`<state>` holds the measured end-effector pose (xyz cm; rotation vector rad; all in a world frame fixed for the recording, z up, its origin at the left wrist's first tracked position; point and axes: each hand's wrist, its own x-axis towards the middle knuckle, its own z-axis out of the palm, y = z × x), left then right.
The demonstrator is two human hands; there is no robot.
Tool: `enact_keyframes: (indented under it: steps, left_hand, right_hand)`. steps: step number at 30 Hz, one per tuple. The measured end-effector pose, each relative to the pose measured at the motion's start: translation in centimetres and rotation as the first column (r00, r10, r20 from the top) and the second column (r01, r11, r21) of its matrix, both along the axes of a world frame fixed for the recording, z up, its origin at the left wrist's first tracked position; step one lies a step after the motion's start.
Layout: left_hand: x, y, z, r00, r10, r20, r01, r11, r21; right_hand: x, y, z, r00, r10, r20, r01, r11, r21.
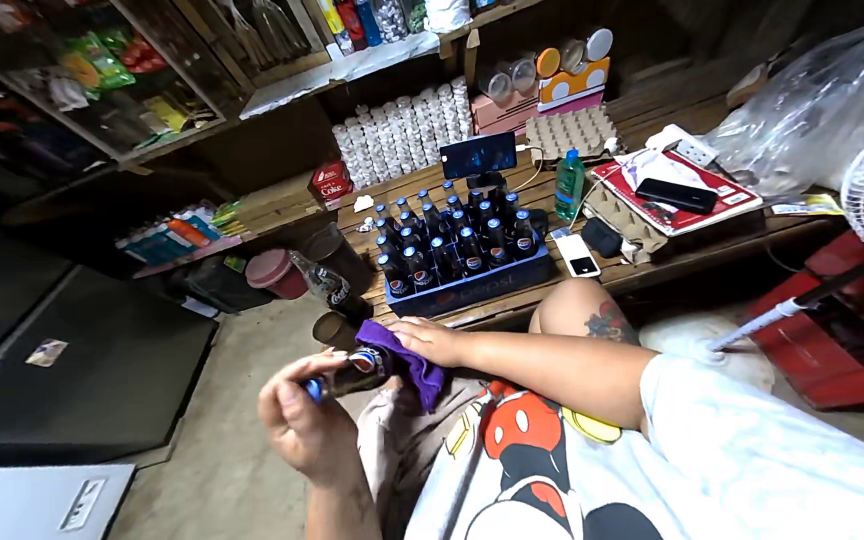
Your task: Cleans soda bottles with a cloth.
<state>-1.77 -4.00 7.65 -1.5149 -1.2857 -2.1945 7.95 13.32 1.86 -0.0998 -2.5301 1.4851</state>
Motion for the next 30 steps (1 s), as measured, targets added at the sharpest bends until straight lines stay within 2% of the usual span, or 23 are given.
enact_keyframes:
  steps: [3,5,8,11,17,20,23,30]
  left_hand:
    - [0.1,0.3,0.7,0.962,0.027,0.271,-0.052,0.995,0.087]
    - [0.6,0.6,0.7,0.951,-0.003,0.309,-0.053,0.983,0.174]
    - [0.7,0.4,0.0,0.971,-0.205,0.120,0.175,0.960,0.220]
    - [0.5,0.5,-0.6,0.942,-0.325,-0.077,0.331,0.939,0.087]
    - [1.1,1.3,-1.1,0.915,-0.372,-0.155,0.370,0.928,-0.044]
    - [1.7,0.9,-1.5,0.908,-0.354,-0.224,0.346,0.935,-0.078]
    - [2.2,0.3,-1.8,0.906,-0.318,-0.280,0.310,0.948,-0.076]
    - [2.7,0.3,-2.4,0.875,-0.315,-0.366,0.309,0.948,-0.078]
  right_hand:
    - [0.3,-0.2,-1.7,0.998,-0.041,-0.043,0.043,0.997,0.058]
    - [0.5,-0.4,-2.2,0.997,-0.054,-0.062,0.059,0.995,0.082]
    - [0.8,-0.3,-2.1,0.993,-0.080,-0.085,0.086,0.994,0.070]
    - [1.2,-0.2,-1.5,0.994,-0.099,-0.044,0.102,0.993,0.059]
    - [1.5,-0.8,-0.5,0.989,-0.087,-0.116,0.089,0.996,0.010]
    - [2.0,-2.4,1.3,0.962,-0.042,-0.271,0.036,0.999,-0.028]
    - [2.0,-3.4,2.6,0.920,0.049,-0.390,-0.034,0.998,0.044]
    - [1.2,-2.5,2.0,0.941,0.104,-0.321,-0.084,0.994,0.076]
